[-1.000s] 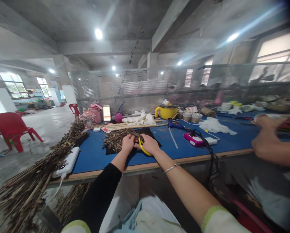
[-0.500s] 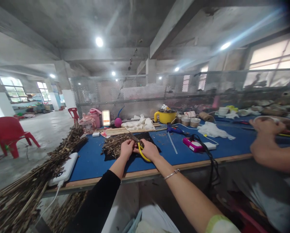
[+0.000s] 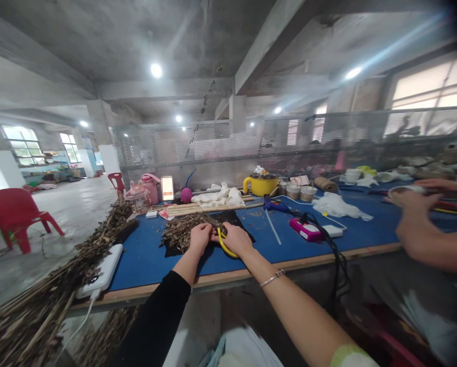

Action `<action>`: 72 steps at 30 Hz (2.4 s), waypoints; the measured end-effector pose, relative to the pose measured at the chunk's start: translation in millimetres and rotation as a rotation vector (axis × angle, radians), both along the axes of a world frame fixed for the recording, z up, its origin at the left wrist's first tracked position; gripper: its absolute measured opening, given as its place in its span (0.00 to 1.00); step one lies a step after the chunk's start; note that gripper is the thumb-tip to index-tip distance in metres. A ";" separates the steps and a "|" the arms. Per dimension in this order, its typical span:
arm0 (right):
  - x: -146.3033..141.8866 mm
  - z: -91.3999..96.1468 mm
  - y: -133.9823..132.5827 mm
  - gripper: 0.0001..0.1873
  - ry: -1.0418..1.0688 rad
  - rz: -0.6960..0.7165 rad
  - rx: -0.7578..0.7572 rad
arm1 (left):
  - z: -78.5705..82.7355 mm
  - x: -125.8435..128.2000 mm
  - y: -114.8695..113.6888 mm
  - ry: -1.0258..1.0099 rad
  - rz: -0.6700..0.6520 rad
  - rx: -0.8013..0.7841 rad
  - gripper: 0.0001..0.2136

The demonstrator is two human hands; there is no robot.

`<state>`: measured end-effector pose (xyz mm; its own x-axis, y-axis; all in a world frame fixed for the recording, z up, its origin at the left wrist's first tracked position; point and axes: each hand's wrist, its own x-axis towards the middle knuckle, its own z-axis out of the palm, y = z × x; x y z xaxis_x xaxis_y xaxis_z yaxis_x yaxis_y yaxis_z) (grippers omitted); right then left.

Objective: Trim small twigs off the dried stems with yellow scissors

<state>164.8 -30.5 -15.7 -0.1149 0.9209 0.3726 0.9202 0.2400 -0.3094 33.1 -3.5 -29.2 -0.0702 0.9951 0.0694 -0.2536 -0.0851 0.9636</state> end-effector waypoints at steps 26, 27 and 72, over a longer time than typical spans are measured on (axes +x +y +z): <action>1.9 0.9 -1.8 0.29 0.008 0.081 0.022 | 0.8 -3.3 -2.5 0.512 0.214 0.240 0.09; 2.0 0.8 -2.0 0.29 0.006 0.071 0.017 | 1.3 -3.5 -3.1 0.525 0.217 0.243 0.10; 9.2 -4.1 10.0 0.27 0.221 -0.119 0.012 | 46.2 -115.7 -1.7 1.578 0.071 0.286 0.08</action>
<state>174.0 -20.5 -19.8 0.0793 0.9183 0.3878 0.8525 0.1392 -0.5039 -82.6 -5.2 17.0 0.2051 0.9354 0.2881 0.9433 -0.2674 0.1967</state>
